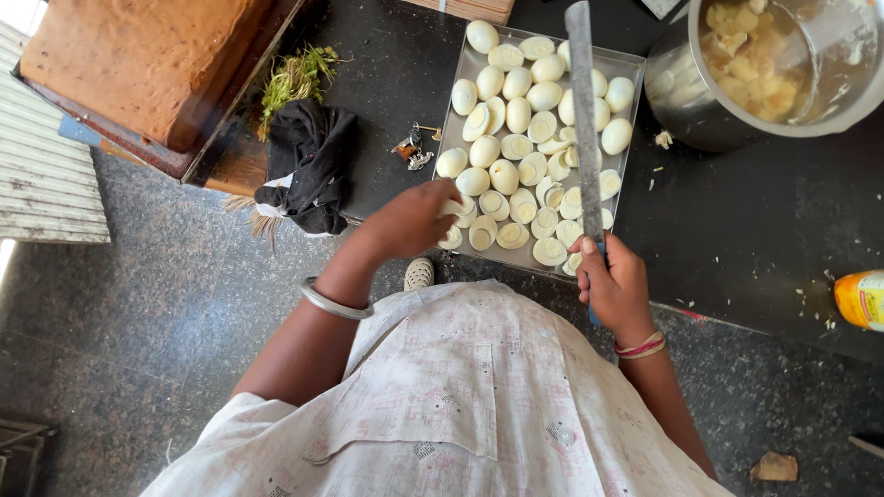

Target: The person cuts boiled eggs in half using a long knife, placing the halves back onto a metal tray.

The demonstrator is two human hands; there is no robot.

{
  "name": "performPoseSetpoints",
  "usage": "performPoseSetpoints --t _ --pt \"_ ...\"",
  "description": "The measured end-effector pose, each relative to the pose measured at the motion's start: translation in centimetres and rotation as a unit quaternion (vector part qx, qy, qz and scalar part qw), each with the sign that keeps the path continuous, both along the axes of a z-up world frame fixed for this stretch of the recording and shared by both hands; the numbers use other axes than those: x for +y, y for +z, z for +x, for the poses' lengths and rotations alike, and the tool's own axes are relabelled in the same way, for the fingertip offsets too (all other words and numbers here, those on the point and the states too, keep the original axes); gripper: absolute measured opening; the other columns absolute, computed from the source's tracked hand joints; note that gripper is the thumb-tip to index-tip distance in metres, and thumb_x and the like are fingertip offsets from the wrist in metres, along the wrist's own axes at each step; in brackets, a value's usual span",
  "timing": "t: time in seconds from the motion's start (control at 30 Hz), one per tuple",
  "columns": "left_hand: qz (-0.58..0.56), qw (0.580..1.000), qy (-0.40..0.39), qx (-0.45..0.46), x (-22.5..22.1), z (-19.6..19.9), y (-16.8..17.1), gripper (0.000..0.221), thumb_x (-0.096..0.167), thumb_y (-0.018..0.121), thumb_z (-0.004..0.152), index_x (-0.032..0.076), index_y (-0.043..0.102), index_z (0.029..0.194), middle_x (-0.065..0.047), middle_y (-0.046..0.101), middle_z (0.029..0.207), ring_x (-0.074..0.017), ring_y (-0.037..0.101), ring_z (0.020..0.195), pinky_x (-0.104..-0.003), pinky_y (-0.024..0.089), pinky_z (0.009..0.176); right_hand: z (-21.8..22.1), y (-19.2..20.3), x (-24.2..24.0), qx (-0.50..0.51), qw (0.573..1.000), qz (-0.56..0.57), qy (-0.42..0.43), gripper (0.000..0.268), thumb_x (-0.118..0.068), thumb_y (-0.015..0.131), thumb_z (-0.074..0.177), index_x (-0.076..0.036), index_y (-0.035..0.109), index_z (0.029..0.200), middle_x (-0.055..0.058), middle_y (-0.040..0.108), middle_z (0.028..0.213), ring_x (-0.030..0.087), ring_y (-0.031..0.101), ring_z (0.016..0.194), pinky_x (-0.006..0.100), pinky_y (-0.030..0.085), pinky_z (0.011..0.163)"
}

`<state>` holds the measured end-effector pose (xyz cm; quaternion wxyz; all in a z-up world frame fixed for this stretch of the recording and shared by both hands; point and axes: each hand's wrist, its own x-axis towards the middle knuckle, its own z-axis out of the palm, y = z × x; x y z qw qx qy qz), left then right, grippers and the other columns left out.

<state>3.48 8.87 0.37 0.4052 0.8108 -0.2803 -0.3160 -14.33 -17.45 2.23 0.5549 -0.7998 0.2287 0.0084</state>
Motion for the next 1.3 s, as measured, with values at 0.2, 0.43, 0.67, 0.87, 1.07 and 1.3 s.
performPoseSetpoints --t 0.2,0.43,0.67,0.87,1.07,1.3 --pt "-0.001 0.959 -0.159 -0.233 -6.1 -3.1 -2.3 0.028 0.02 0.076 0.082 0.013 0.072 0.109 -0.014 0.073 0.096 -0.0348 0.071 0.09 -0.048 0.057 0.078 -1.1 -0.1 0.2 -0.005 0.999 -0.006 -0.034 0.036 -0.036 0.052 0.107 -0.004 0.065 0.098 0.001 0.054 0.058 0.006 0.05 0.048 0.025 0.041 0.044" --pt "0.124 0.947 -0.18 -0.237 -8.4 -4.9 0.0 0.039 0.038 0.079 0.084 0.01 0.067 0.107 -0.014 0.071 0.084 -0.0361 0.071 0.081 -0.049 0.056 0.067 -2.4 0.0 0.2 -0.041 0.995 0.002 -0.093 0.035 -0.035 0.053 0.108 -0.003 0.064 0.099 0.001 0.054 0.059 0.007 0.051 0.049 0.024 0.041 0.046" --pt "0.103 0.971 -0.122 -0.177 -8.0 -4.6 -0.3 0.036 0.032 0.076 0.085 0.014 0.068 0.114 -0.013 0.074 0.083 -0.0349 0.072 0.079 -0.048 0.055 0.068 -3.6 -0.1 0.2 -0.03 0.994 0.01 -0.107 0.036 -0.036 0.052 0.107 -0.003 0.065 0.1 0.002 0.054 0.059 0.007 0.05 0.048 0.025 0.041 0.046" --pt "0.088 0.962 -0.142 -0.216 -8.4 -4.8 -1.2 0.031 0.027 0.074 0.088 0.02 0.073 0.117 -0.01 0.072 0.097 -0.0316 0.071 0.085 -0.046 0.057 0.071 -3.4 -0.2 0.0 -0.033 0.994 0.017 -0.106 0.036 -0.036 0.052 0.107 -0.003 0.065 0.1 0.002 0.053 0.059 0.007 0.05 0.049 0.025 0.041 0.046" --pt "0.012 0.962 -0.078 -0.261 -7.7 -4.1 -1.1 0.03 0.029 0.077 0.087 0.013 0.073 0.112 -0.008 0.068 0.101 -0.0291 0.068 0.099 -0.043 0.057 0.079 -2.7 0.3 0.4 -0.027 0.995 0.014 -0.099 0.032 -0.032 0.053 0.107 -0.003 0.066 0.1 0.001 0.053 0.059 0.007 0.049 0.049 0.025 0.041 0.045" --pt "0.073 0.939 0.023 -0.335 -4.4 2.3 -0.8 0.042 0.025 0.083 0.073 0.011 0.072 0.111 -0.01 0.069 0.103 -0.0348 0.064 0.105 -0.044 0.054 0.089 -2.1 -0.1 0.1 -0.014 0.997 -0.011 -0.081 0.031 -0.03 0.054 0.107 -0.003 0.066 0.099 0.001 0.052 0.057 0.007 0.049 0.047 0.026 0.04 0.044"
